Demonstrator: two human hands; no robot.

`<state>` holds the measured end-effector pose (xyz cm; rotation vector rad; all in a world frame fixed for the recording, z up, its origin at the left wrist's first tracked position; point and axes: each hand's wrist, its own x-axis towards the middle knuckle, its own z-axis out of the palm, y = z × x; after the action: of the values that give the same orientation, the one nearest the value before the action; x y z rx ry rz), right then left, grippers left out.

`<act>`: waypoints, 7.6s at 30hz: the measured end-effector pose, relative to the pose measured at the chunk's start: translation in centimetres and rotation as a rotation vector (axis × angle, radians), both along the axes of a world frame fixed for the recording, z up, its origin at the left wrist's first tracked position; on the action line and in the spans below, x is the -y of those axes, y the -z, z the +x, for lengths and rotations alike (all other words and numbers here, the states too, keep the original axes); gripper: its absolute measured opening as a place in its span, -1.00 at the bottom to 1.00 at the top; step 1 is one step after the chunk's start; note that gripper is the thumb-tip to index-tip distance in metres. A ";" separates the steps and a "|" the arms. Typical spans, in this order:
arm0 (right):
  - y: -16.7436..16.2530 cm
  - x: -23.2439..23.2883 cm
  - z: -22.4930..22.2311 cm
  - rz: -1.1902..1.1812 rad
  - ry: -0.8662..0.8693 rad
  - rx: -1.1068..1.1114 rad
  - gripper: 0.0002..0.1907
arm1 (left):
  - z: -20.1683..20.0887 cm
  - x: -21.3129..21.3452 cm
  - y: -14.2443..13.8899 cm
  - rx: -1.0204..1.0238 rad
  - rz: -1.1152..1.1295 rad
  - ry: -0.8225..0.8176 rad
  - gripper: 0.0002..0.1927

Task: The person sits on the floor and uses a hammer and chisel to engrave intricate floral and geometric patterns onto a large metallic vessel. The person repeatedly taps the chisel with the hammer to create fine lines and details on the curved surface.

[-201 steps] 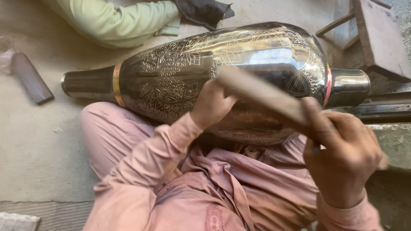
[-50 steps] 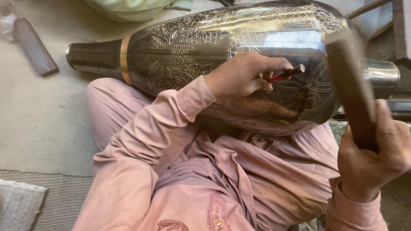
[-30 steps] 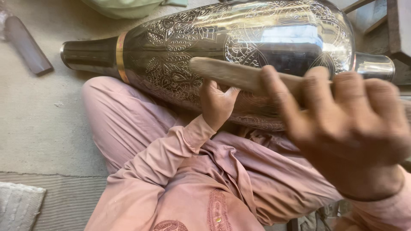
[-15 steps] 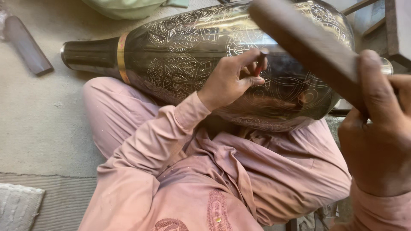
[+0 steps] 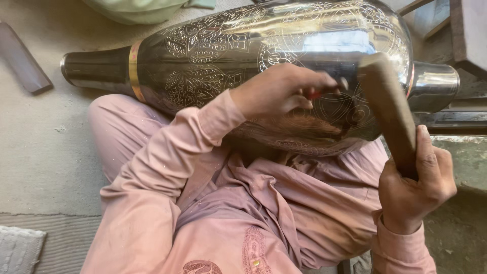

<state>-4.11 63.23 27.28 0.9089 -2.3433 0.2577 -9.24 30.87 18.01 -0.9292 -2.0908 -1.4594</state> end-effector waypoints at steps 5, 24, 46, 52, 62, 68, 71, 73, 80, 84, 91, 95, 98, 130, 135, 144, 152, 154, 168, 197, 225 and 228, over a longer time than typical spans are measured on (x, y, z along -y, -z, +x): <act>0.0 0.0 -1.6 0.116 0.095 0.107 -0.31 | 1.7 0.7 1.1 0.169 0.163 -0.067 -0.58; -9.3 8.7 0.0 0.386 -0.053 -0.002 -0.37 | 3.3 -0.1 2.1 0.187 0.314 -0.222 -0.68; -9.7 13.5 3.1 0.916 -0.177 -0.773 -0.73 | 6.4 -5.0 7.1 0.162 0.629 -0.663 -0.80; -6.4 5.7 -0.5 0.536 0.085 -0.176 -0.41 | 2.4 -1.0 4.2 0.131 0.304 -0.262 -0.52; -4.0 0.9 -1.4 0.224 -0.061 -0.025 -0.37 | 2.0 0.7 1.0 0.106 0.124 -0.096 -0.51; -4.6 2.4 -0.7 0.278 -0.026 -0.016 -0.37 | 1.8 0.5 0.9 0.159 0.141 -0.114 -0.53; -4.9 3.6 -0.6 0.223 -0.016 -0.020 -0.35 | 1.8 0.5 0.8 0.122 0.072 -0.144 -0.50; -5.2 4.0 -0.6 0.358 0.011 -0.050 -0.36 | 1.9 0.4 0.9 0.139 0.086 -0.152 -0.52; -5.6 4.5 -0.8 0.309 -0.063 -0.024 -0.39 | 2.1 0.1 2.1 0.146 0.141 -0.188 -0.50; -6.4 5.7 -0.8 0.452 -0.093 -0.193 -0.39 | 2.7 -0.7 3.8 0.196 0.283 -0.198 -0.58; -8.4 12.8 -0.7 0.496 -0.323 -0.369 -0.71 | 7.4 -5.6 8.2 0.159 0.722 -0.668 -0.74; -10.4 16.8 2.2 0.909 -0.342 -0.859 -0.65 | 7.9 -7.0 9.2 0.135 0.809 -0.715 -0.82; -11.4 19.3 3.3 0.927 -0.413 -0.822 -0.64 | 7.5 -7.0 9.1 0.035 0.769 -0.793 -0.61; -1.6 1.5 0.4 0.129 -0.002 -0.049 -0.27 | 1.7 0.4 0.7 -0.008 0.005 -0.053 -0.58; -1.7 2.3 -0.7 0.290 0.117 -0.001 -0.42 | 3.9 0.9 1.7 0.217 0.251 -0.128 -0.52; -6.0 5.4 -0.4 0.302 -0.071 -0.141 -0.33 | 4.0 0.7 2.0 0.134 0.282 -0.127 -0.61; -8.8 9.0 0.6 0.568 -0.028 -0.200 -0.47 | 4.5 0.2 2.9 0.185 0.359 -0.203 -0.61; -8.9 9.9 0.6 0.551 -0.085 -0.217 -0.49 | 4.9 -0.2 3.2 0.179 0.400 -0.259 -0.54; -10.8 17.9 3.3 0.945 -0.293 -0.824 -0.66 | 7.7 -5.2 8.8 0.119 0.725 -0.632 -0.73; -4.9 3.2 -1.8 0.307 -0.086 -0.041 -0.36 | 4.8 0.0 3.4 0.113 0.362 -0.226 -0.44; -3.0 6.3 2.4 0.027 -0.067 -0.017 -0.37 | 4.6 -0.4 4.2 0.120 0.368 -0.161 -0.56; 2.6 4.6 3.1 -0.344 -0.184 0.220 -0.48 | 3.2 0.9 3.2 0.031 0.146 0.001 -0.54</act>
<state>-0.97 58.59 24.64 0.9610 -2.3083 0.8467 -6.07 30.01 14.85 -0.8565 -1.9744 -1.6129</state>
